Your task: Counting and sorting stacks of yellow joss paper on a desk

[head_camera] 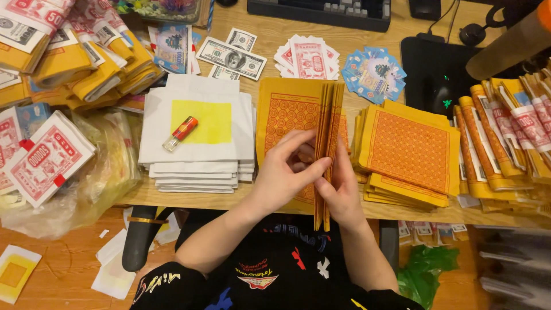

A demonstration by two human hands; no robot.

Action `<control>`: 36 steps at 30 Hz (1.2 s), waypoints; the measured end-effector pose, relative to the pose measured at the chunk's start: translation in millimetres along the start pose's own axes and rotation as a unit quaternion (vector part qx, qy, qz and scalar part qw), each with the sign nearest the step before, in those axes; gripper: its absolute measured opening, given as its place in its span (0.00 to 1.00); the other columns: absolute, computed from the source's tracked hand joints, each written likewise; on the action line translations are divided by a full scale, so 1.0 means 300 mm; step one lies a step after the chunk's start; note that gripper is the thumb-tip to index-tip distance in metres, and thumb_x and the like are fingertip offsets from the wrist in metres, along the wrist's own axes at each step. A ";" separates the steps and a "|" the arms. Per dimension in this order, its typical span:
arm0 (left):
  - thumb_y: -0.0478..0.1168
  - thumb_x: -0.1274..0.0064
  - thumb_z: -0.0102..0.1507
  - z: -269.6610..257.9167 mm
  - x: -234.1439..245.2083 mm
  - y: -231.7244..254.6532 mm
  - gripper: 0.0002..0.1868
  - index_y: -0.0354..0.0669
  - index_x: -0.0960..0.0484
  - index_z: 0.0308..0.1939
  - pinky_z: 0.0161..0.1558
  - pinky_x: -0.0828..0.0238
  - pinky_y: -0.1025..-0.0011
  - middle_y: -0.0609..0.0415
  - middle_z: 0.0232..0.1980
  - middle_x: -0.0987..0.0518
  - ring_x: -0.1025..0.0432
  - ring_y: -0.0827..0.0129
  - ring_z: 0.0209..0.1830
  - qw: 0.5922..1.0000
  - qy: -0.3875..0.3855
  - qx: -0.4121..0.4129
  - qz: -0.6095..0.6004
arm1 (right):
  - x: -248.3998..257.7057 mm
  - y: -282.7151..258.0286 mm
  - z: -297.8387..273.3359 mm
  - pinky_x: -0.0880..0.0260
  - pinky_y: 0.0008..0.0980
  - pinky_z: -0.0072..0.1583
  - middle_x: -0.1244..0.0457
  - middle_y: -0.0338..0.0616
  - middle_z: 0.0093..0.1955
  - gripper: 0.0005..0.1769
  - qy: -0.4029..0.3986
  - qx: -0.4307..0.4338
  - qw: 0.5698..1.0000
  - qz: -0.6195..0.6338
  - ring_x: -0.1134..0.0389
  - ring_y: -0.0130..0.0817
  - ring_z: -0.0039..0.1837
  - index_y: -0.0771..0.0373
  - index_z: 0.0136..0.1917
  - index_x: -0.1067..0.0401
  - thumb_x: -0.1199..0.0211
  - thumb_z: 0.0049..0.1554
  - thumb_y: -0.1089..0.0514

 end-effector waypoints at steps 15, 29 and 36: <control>0.32 0.45 0.58 -0.004 0.007 0.056 0.22 0.29 0.26 0.56 0.42 0.22 0.62 0.42 0.51 0.28 0.26 0.55 0.49 0.986 0.003 -0.083 0.148 | -0.095 -0.130 0.008 0.52 0.52 0.74 0.61 0.66 0.79 0.45 -0.045 0.052 0.980 -0.188 0.58 0.54 0.78 0.68 0.79 0.70 0.55 0.53 0.66; 0.37 0.48 0.63 0.003 0.294 0.112 0.18 0.33 0.26 0.55 0.54 0.32 0.77 0.54 0.52 0.23 0.31 0.75 0.50 0.995 0.096 -0.026 0.013 | 0.631 -0.296 -0.007 0.41 0.28 0.62 0.49 0.39 0.76 0.32 0.307 -0.164 0.902 -0.255 0.44 0.31 0.72 0.56 0.74 0.43 0.49 0.55 0.60; 0.31 0.50 0.62 -0.018 0.359 0.093 0.16 0.35 0.26 0.53 0.53 0.31 0.76 0.54 0.50 0.22 0.31 0.74 0.49 0.989 0.146 -0.007 0.019 | 0.875 -0.117 -0.056 0.40 0.35 0.64 0.47 0.53 0.73 0.27 0.257 -0.251 0.886 -0.294 0.50 0.41 0.77 0.62 0.73 0.42 0.51 0.60 0.67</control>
Point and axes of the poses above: each hand's wrist, its own z-axis towards the middle knuckle, its own x-axis out of the back of the hand, y = z × x, the point moved 6 cm from there along z, towards the middle knuckle
